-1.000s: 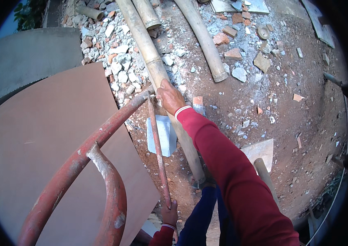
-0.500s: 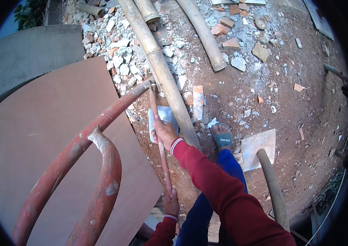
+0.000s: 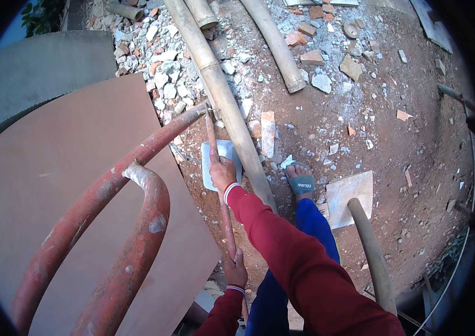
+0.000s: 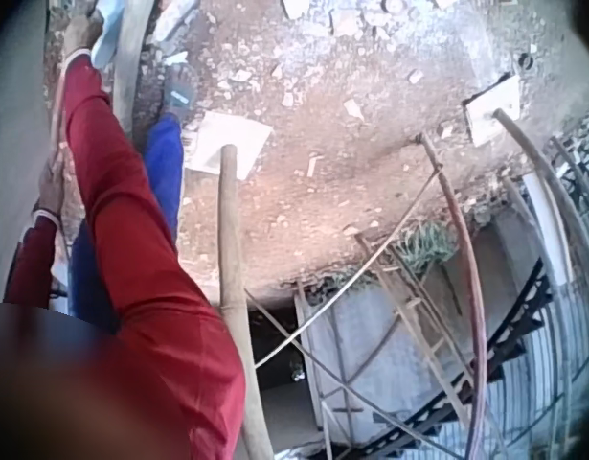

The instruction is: The person walks through a cluttered construction area, picks up a long metal rod, and uses it to connect two red metal frame sections. They then carry the assembled frame to a different spot and place it against a large board.

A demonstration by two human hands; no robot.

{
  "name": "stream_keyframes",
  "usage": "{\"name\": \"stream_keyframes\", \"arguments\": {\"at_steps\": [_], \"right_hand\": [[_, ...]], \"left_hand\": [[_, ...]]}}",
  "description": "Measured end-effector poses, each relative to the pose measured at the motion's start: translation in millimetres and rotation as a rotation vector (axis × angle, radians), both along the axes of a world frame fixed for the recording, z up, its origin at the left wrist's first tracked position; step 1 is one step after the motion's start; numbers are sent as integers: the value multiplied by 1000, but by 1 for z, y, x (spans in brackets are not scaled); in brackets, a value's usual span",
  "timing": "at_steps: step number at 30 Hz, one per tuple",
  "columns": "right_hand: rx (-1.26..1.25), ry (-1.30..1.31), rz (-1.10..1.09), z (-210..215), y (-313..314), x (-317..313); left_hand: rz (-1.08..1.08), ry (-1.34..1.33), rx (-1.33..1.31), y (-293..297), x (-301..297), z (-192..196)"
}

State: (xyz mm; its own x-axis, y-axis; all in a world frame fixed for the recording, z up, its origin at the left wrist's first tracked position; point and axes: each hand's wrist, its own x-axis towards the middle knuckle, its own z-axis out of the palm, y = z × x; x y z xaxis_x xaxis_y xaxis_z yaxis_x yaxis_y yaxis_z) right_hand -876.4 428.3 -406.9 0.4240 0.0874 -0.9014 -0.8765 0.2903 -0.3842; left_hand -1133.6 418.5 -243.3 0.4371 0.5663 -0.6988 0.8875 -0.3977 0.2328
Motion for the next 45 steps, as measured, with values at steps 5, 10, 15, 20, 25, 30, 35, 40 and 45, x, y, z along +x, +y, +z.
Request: {"name": "stream_keyframes", "arguments": {"at_steps": [5,10,15,20,25,30,35,40,45], "right_hand": [[37,105,53,8,-6,13],[-318,-76,260,18,-13,14],[-269,-143,250,15,-10,17],[-246,-82,218,17,0,17],[22,85,82,12,-6,13],[-492,-236,238,9,-3,15],[79,89,174,11,-16,20],[-414,-448,164,-16,-64,64],[-432,-656,185,-32,-62,126]], "left_hand": [[116,73,-63,7,-7,-4],[107,-11,-87,11,-5,-9],[455,31,-473,16,0,-2],[510,19,-476,20,1,1],[542,35,-540,18,-1,-3],[336,15,-295,19,1,-1],[570,106,-636,22,14,6],[305,-51,-372,13,48,-13],[343,-71,-312,12,81,-33]]}}
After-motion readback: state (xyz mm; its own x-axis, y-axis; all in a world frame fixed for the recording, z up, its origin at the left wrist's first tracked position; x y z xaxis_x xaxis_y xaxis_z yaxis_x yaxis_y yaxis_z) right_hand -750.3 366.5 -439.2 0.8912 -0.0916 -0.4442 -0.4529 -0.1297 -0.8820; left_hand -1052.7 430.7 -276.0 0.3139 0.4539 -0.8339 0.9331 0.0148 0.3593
